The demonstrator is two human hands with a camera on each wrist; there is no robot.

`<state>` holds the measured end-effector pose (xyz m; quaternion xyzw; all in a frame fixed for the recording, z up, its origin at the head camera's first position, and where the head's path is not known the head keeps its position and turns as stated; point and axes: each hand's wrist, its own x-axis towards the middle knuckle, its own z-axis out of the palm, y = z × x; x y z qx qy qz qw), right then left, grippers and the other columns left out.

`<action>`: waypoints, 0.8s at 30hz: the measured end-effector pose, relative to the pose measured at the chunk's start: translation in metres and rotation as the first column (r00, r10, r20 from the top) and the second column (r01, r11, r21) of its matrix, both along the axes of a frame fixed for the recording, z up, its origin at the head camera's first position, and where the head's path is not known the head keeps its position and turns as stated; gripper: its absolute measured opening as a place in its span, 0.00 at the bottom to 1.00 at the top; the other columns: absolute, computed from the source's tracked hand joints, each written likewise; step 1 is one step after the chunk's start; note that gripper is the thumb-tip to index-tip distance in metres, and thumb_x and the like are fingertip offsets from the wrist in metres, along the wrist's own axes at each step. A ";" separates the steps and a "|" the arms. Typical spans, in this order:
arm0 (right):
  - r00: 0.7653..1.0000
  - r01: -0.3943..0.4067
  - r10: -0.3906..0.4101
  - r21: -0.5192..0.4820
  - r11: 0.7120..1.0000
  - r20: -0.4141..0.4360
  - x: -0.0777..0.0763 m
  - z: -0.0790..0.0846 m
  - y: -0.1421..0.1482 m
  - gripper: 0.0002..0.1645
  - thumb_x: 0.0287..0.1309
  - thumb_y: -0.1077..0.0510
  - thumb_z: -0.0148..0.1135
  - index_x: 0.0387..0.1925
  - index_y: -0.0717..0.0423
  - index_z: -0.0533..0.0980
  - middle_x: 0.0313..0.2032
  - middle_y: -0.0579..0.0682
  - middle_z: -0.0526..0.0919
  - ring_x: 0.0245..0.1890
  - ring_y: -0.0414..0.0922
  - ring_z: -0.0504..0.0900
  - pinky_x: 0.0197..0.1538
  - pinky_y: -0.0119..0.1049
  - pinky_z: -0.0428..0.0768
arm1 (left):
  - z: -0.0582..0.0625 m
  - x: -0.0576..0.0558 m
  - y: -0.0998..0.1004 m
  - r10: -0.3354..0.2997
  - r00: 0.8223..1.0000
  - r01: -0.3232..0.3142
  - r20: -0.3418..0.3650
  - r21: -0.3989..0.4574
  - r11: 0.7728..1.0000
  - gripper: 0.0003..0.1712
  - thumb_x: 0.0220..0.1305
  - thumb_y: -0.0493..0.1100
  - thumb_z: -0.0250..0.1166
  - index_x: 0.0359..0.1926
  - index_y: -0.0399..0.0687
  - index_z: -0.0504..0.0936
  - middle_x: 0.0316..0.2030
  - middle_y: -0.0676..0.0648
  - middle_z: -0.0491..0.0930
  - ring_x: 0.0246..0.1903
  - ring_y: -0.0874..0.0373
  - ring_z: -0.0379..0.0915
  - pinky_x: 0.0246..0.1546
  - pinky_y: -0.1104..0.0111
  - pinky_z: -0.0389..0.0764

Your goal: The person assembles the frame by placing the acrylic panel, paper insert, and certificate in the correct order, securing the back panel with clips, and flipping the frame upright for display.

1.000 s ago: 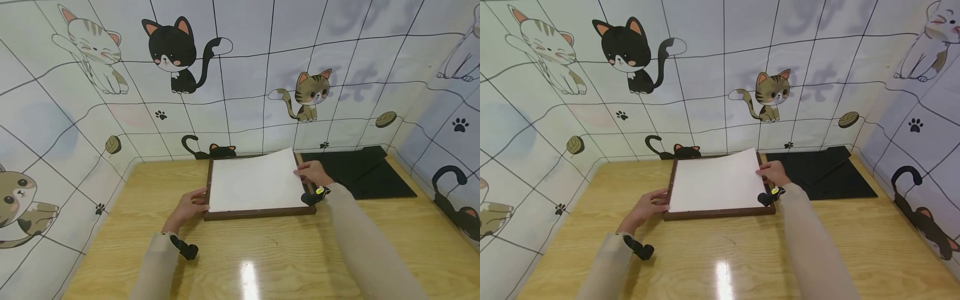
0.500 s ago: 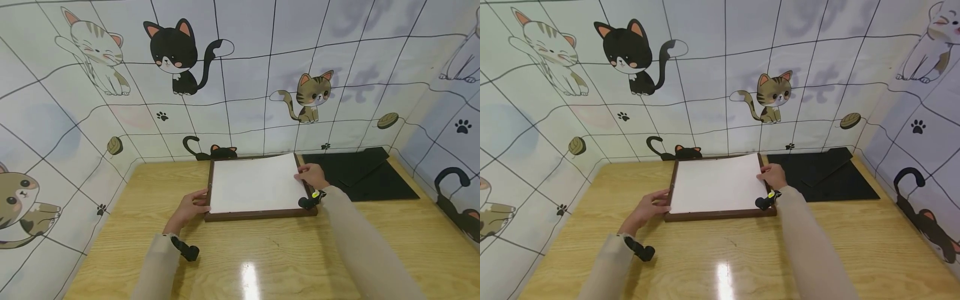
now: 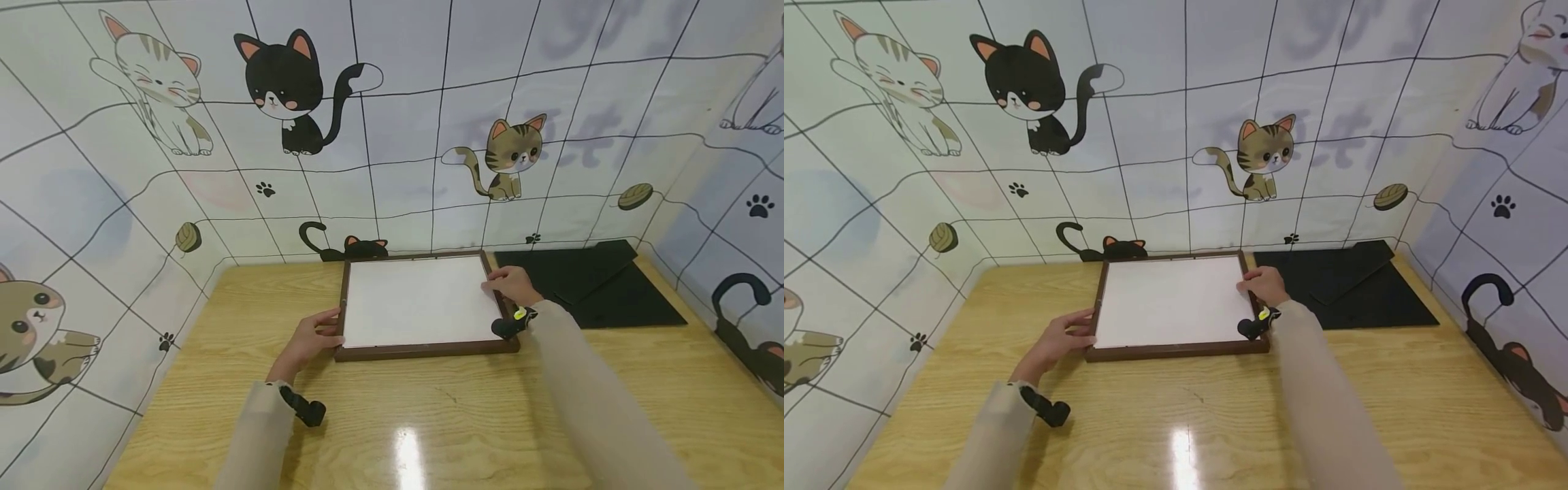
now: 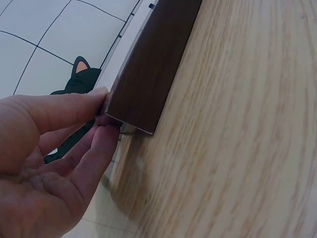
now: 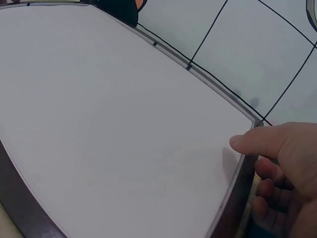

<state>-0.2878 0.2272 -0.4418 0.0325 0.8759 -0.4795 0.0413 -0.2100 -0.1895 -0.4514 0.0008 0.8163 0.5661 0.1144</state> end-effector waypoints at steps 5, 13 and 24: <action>0.998 -0.048 0.051 -0.067 0.997 0.034 0.002 0.012 0.022 0.23 0.59 0.61 0.57 0.52 0.73 0.69 0.29 0.55 0.76 0.22 0.41 0.72 0.27 0.32 0.75 | 0.000 -0.001 0.000 -0.005 1.000 0.005 0.002 -0.009 1.000 0.37 0.52 0.29 0.66 0.64 0.42 0.65 0.55 0.35 0.68 0.55 0.41 0.66 0.49 0.58 0.73; 0.999 -0.054 0.054 0.026 0.998 -0.001 0.016 0.018 0.078 0.27 0.61 0.57 0.56 0.54 0.74 0.67 0.40 0.63 0.77 0.29 0.43 0.78 0.33 0.37 0.80 | -0.001 -0.001 -0.001 -0.006 1.000 0.006 0.000 -0.008 1.000 0.37 0.53 0.29 0.66 0.64 0.42 0.65 0.55 0.34 0.68 0.55 0.40 0.66 0.49 0.59 0.73; 0.995 -0.047 0.038 0.106 0.993 0.088 0.050 0.030 0.172 0.36 0.65 0.51 0.49 0.58 0.81 0.56 0.48 0.77 0.68 0.39 0.58 0.79 0.37 0.42 0.80 | 0.003 0.003 -0.004 -0.035 0.999 0.034 -0.034 -0.019 0.999 0.37 0.52 0.32 0.68 0.64 0.42 0.65 0.54 0.34 0.69 0.53 0.40 0.67 0.47 0.59 0.75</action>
